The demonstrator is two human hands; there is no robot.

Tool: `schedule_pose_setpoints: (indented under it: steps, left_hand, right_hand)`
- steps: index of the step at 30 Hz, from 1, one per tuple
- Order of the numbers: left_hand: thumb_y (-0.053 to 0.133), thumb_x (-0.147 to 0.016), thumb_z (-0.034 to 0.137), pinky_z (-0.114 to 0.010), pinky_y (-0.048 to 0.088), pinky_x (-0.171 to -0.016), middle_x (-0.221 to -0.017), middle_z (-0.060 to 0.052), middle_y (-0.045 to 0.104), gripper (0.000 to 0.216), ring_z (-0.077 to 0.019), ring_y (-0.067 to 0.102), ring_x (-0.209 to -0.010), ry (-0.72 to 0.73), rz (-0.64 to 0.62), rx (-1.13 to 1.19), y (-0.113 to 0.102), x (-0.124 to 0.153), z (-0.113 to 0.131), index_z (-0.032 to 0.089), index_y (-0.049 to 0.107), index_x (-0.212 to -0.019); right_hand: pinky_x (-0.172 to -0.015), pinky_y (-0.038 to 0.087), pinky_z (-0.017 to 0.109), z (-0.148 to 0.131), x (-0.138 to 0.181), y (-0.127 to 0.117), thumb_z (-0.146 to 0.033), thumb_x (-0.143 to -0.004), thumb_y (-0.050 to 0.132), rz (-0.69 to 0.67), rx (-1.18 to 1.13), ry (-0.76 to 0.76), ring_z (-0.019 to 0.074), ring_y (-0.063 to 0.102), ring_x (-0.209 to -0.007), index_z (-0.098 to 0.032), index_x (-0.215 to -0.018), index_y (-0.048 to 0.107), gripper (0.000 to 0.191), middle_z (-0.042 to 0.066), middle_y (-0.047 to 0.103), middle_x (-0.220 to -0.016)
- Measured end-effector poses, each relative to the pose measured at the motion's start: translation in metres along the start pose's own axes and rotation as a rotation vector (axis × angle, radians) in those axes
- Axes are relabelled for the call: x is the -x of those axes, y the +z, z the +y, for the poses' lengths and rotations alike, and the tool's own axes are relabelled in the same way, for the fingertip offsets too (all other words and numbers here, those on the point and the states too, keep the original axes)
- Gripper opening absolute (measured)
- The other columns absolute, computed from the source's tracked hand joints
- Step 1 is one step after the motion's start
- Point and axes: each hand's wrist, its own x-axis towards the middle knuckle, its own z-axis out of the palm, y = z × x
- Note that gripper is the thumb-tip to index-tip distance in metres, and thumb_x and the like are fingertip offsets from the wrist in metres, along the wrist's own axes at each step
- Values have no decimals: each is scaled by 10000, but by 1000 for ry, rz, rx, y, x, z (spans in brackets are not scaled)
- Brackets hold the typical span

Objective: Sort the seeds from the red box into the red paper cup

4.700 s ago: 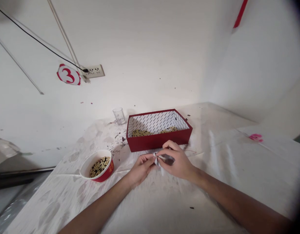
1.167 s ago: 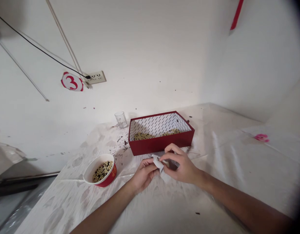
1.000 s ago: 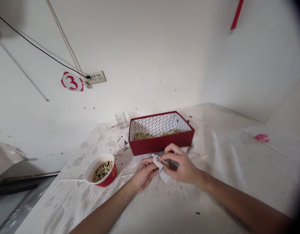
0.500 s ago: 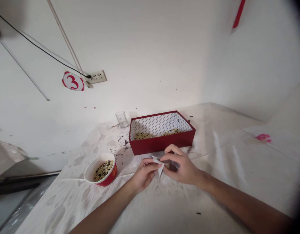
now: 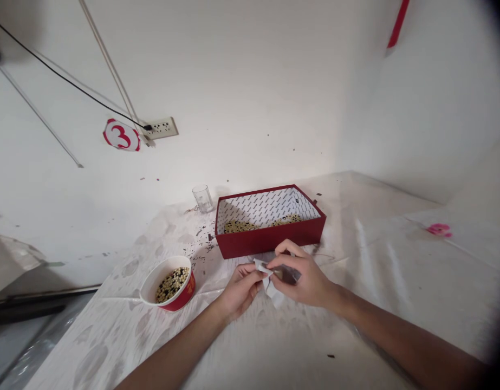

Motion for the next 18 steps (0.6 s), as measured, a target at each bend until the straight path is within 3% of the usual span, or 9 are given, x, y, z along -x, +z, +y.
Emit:
schedule_pose_setpoints:
  steps: [10,18]
  left_hand:
    - [757,-752,154,-236,441,-703,-687,-34,696,49,-106,589,-673,5,48,1,-2,-1,-4,139,754,-705]
    - [755,-782,169,-238,463,-744,-784,-65,724,64,-121,625,-747,-4,18,23,-2,0,-1,128,775,-826]
  right_hand:
    - [-744,493,339,1,1,1,-198,-844,653,5,5,2,169,562,-850,-248,-963,700,138,40,518,-950]
    - [-728,491,328,2,-1,0,-197,-858,644,13,-3,3,163,563,-845,-248,-963,705,132,36,530,-938]
